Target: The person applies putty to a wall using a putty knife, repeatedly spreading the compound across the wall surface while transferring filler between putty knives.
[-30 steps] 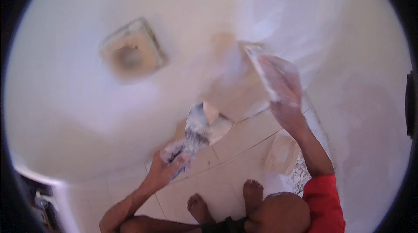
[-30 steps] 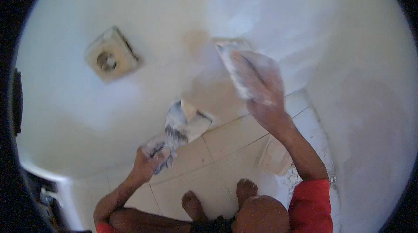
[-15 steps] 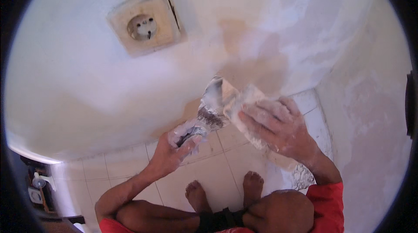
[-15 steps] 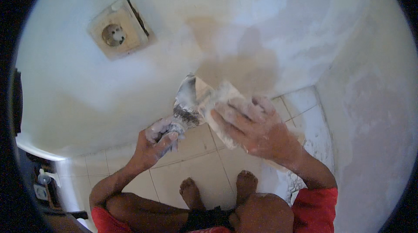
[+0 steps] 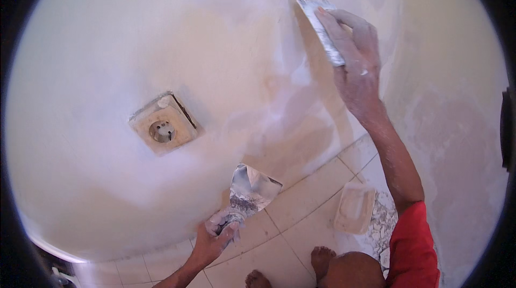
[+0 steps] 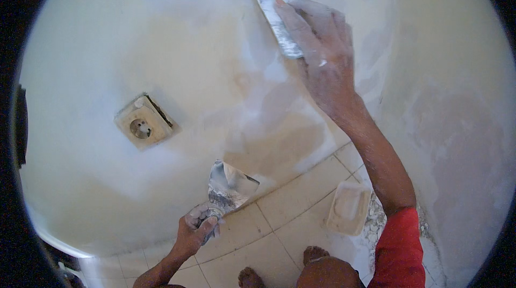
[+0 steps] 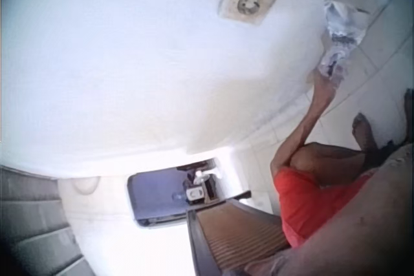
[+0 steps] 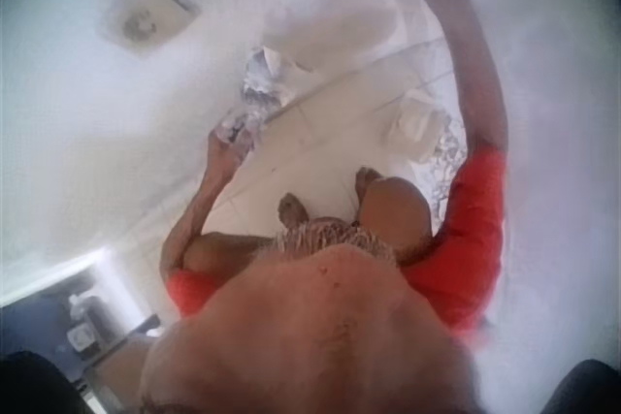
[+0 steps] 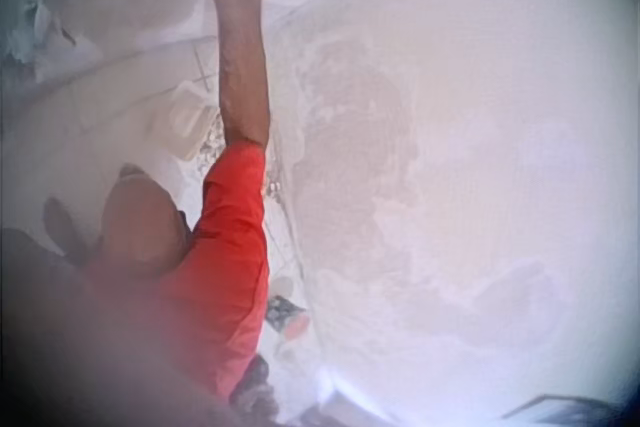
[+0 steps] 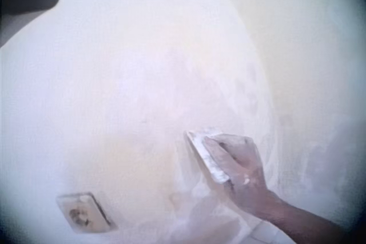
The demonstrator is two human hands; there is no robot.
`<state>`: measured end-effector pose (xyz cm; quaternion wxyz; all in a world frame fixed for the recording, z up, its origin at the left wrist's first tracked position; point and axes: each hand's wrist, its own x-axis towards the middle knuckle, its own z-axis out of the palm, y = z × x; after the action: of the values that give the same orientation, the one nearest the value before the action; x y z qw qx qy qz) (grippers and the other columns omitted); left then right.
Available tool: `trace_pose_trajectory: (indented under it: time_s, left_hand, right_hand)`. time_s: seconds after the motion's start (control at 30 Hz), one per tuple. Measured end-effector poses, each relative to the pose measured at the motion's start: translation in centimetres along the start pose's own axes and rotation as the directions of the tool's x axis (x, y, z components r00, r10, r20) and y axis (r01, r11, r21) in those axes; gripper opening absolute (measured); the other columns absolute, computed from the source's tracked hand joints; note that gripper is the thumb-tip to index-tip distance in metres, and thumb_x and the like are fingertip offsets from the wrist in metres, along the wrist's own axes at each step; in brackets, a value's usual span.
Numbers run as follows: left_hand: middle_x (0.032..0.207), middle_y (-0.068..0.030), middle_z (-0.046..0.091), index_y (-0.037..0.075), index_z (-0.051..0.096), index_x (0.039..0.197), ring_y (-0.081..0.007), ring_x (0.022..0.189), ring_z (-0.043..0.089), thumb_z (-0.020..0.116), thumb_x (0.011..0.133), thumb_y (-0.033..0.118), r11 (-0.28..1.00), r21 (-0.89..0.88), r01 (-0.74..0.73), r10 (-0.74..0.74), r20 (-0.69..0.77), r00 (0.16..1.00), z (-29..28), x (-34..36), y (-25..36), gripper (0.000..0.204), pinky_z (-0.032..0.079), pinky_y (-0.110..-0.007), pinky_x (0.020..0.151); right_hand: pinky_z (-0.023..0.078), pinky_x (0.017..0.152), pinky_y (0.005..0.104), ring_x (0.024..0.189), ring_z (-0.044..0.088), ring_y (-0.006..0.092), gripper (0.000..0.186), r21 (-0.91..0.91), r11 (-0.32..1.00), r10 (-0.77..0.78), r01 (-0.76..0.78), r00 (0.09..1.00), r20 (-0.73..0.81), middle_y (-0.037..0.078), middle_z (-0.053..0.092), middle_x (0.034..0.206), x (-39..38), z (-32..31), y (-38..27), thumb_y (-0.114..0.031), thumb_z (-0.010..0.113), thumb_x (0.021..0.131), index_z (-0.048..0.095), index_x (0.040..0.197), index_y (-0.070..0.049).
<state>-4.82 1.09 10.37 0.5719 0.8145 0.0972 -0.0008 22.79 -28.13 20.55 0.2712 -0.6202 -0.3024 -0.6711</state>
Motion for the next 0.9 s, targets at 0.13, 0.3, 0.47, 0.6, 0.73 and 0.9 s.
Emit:
trace_pose_trajectory:
  time_s: [0.13, 0.3, 0.47, 0.6, 0.73, 0.9]
  left_hand:
    - [0.093, -0.0103, 0.068, -0.006, 0.054, 0.125, -0.0138, 0.068, 0.062, 0.063, 0.094, 0.017, 1.000, -0.021, 0.000, -0.001, -0.020, 1.000, 0.1, 0.2, -0.2, 0.040, 0.051, -0.028, 0.063]
    - [0.092, -0.0111, 0.068, -0.006, 0.054, 0.124, -0.0145, 0.067, 0.062, 0.062, 0.095, 0.017, 0.999, -0.008, 0.037, -0.037, 0.011, 0.999, 0.2, -0.1, 0.3, 0.038, 0.051, -0.029, 0.062]
    - [0.091, -0.0115, 0.068, -0.006, 0.055, 0.122, -0.0150, 0.067, 0.062, 0.061, 0.095, 0.017, 1.000, -0.017, 0.026, -0.026, -0.012, 1.000, 0.5, -0.8, 0.4, 0.036, 0.052, -0.029, 0.062]
    - [0.091, -0.0117, 0.068, -0.006, 0.055, 0.122, -0.0157, 0.066, 0.062, 0.059, 0.096, 0.015, 0.998, -0.039, 0.038, -0.039, -0.005, 0.999, 0.8, -0.6, 0.2, 0.034, 0.052, -0.030, 0.062]
    - [0.092, -0.0118, 0.067, -0.005, 0.055, 0.122, -0.0161, 0.067, 0.062, 0.060, 0.096, 0.016, 0.997, -0.035, 0.069, -0.069, 0.009, 0.998, 0.7, -0.6, 0.3, 0.034, 0.052, -0.030, 0.063]
    - [0.093, -0.0114, 0.067, -0.004, 0.055, 0.120, -0.0162, 0.069, 0.062, 0.062, 0.095, 0.019, 0.995, -0.065, 0.076, -0.076, -0.006, 0.997, 0.4, -0.6, 0.0, 0.035, 0.051, -0.030, 0.063]
  right_hand:
    - [0.043, 0.092, 0.0423, 0.116, 0.051, 0.0315, 0.073, -0.144, 0.988, 0.062, -0.047, 0.993, 0.102, 0.015, 0.048, 0.133, -2.4, 3.4, -0.4, -0.001, 0.066, 0.076, 0.045, 0.145, -0.010]
    - [0.042, 0.093, 0.0430, 0.115, 0.051, 0.0314, 0.071, -0.029, 0.993, 0.114, -0.111, 0.976, 0.183, 0.015, 0.048, 0.132, -8.9, 2.5, -2.1, -0.004, 0.064, 0.077, 0.046, 0.145, -0.009]
    - [0.042, 0.092, 0.0425, 0.111, 0.051, 0.0332, 0.064, -0.054, 0.989, 0.144, -0.139, 0.983, 0.111, 0.014, 0.052, 0.128, -2.8, 0.0, -0.8, -0.004, 0.062, 0.078, 0.052, 0.141, -0.010]
    - [0.042, 0.091, 0.0425, 0.108, 0.053, 0.0320, 0.064, -0.015, 1.000, -0.006, 0.007, 0.999, 0.054, 0.010, 0.056, 0.128, 1.7, 1.6, 1.8, -0.005, 0.065, 0.076, 0.053, 0.139, -0.012]
    - [0.044, 0.089, 0.0414, 0.107, 0.054, 0.0287, 0.065, -0.015, 0.992, -0.122, 0.124, 0.986, 0.109, 0.002, 0.058, 0.128, 2.1, 2.9, 2.2, -0.003, 0.068, 0.073, 0.056, 0.136, -0.014]
    - [0.045, 0.087, 0.0414, 0.109, 0.055, 0.0283, 0.069, 0.048, 0.995, -0.097, 0.089, 0.977, 0.191, 0.002, 0.058, 0.130, -0.1, 3.0, 1.3, -0.001, 0.069, 0.070, 0.056, 0.136, -0.014]
